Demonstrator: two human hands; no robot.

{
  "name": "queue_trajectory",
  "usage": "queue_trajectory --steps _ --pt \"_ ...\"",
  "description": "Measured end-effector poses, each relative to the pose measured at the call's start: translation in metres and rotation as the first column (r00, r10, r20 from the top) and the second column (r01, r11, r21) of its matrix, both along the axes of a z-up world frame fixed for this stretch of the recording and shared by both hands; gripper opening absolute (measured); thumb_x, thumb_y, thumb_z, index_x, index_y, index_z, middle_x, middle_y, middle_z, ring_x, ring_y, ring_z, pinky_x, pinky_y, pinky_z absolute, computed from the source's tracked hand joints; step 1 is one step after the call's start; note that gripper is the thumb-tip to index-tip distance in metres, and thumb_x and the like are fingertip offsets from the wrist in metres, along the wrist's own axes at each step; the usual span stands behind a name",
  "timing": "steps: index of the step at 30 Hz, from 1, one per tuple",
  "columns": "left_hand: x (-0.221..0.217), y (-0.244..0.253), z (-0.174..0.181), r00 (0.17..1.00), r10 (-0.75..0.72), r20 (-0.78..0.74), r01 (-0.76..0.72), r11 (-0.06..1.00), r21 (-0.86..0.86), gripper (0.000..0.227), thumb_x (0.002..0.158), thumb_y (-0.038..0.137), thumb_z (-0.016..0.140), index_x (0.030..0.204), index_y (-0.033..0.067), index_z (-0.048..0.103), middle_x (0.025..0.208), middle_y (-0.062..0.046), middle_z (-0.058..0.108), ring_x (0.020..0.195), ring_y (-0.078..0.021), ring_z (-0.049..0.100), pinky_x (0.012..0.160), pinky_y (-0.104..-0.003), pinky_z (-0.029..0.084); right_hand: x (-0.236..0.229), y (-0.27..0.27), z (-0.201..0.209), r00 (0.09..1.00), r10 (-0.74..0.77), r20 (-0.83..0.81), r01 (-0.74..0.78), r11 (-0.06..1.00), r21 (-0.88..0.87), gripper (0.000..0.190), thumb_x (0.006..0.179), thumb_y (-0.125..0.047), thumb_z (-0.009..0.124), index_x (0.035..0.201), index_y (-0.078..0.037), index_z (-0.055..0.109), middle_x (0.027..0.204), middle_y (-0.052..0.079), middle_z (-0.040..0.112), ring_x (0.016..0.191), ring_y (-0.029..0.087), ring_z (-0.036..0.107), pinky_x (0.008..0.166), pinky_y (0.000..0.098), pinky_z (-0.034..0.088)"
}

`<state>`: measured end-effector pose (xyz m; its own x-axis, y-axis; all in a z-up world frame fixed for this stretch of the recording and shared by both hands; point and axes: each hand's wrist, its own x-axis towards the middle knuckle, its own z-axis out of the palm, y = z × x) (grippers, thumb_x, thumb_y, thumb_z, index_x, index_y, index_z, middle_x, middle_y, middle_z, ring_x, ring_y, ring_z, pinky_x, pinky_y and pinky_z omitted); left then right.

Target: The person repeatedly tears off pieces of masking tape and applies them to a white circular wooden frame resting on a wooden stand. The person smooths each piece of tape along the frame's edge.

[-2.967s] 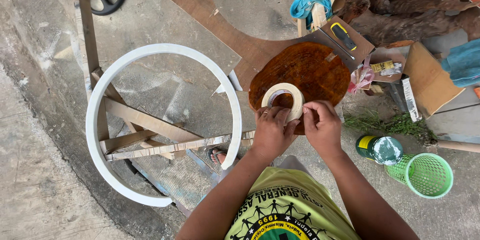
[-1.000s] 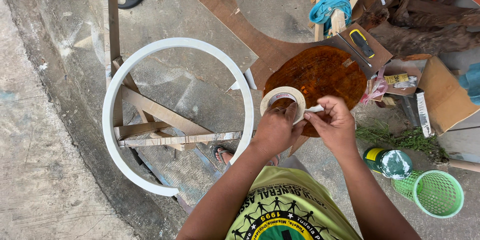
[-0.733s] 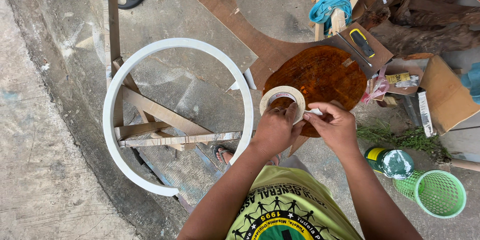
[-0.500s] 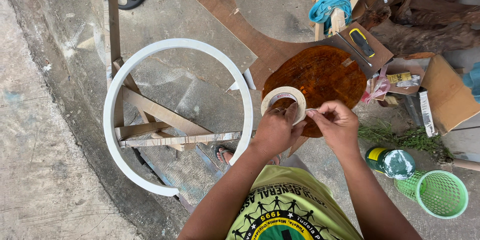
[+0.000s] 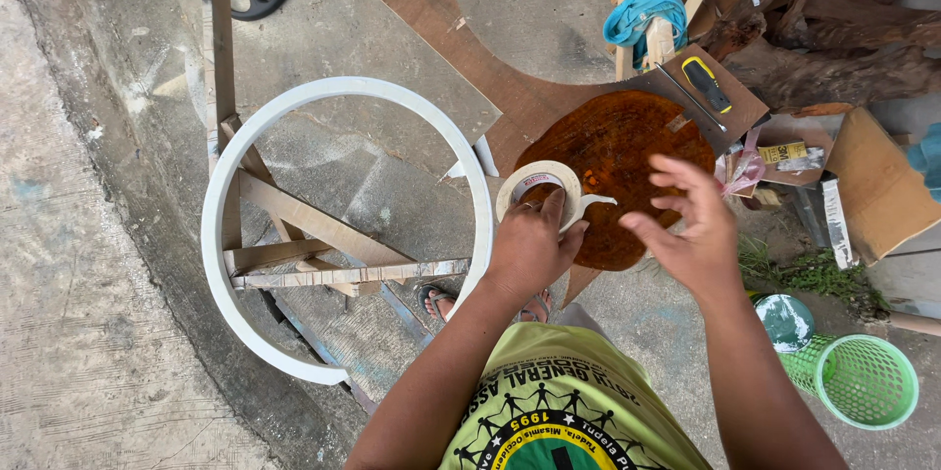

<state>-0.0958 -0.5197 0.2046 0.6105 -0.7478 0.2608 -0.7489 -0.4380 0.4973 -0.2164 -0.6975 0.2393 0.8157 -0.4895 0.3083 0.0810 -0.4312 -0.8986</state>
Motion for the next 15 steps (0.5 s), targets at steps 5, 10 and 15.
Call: queue_trajectory --steps 5,10,15 --pt "-0.010 -0.011 0.004 0.996 -0.042 0.081 0.042 0.999 0.013 0.047 0.089 0.032 0.068 0.118 -0.0054 0.068 0.074 -0.020 0.073 0.075 -0.0368 0.076 0.077 -0.045 0.057 0.015 0.007 -0.003 0.985 0.156 -0.066 -0.164 0.979 -0.123 0.063 0.075 -0.010 0.087 0.132 0.001 0.062 0.130 0.022 0.065 0.116 0.040 0.063 0.091 0.0493 0.055" --pt "-0.004 -0.012 0.003 0.992 -0.046 0.117 0.045 0.999 0.014 0.047 0.087 0.030 0.069 0.118 -0.0046 0.068 0.074 -0.019 0.073 0.075 -0.0353 0.076 0.075 -0.044 0.057 0.021 0.013 -0.001 0.992 0.117 -0.056 -0.123 0.984 -0.132 0.032 0.081 -0.003 0.083 0.112 -0.003 0.078 0.107 0.016 0.076 0.099 0.031 0.074 0.083 0.0393 0.058" --pt "-0.005 -0.011 -0.003 0.990 -0.051 0.131 0.051 0.999 0.000 0.048 0.085 0.032 0.070 0.117 -0.0038 0.067 0.075 -0.018 0.073 0.077 -0.0350 0.076 0.074 -0.046 0.057 0.018 0.014 -0.005 0.997 0.059 -0.055 -0.064 0.994 -0.088 0.016 0.086 -0.004 0.081 0.101 -0.007 0.081 0.093 0.010 0.078 0.088 0.020 0.075 0.073 0.0309 0.059"
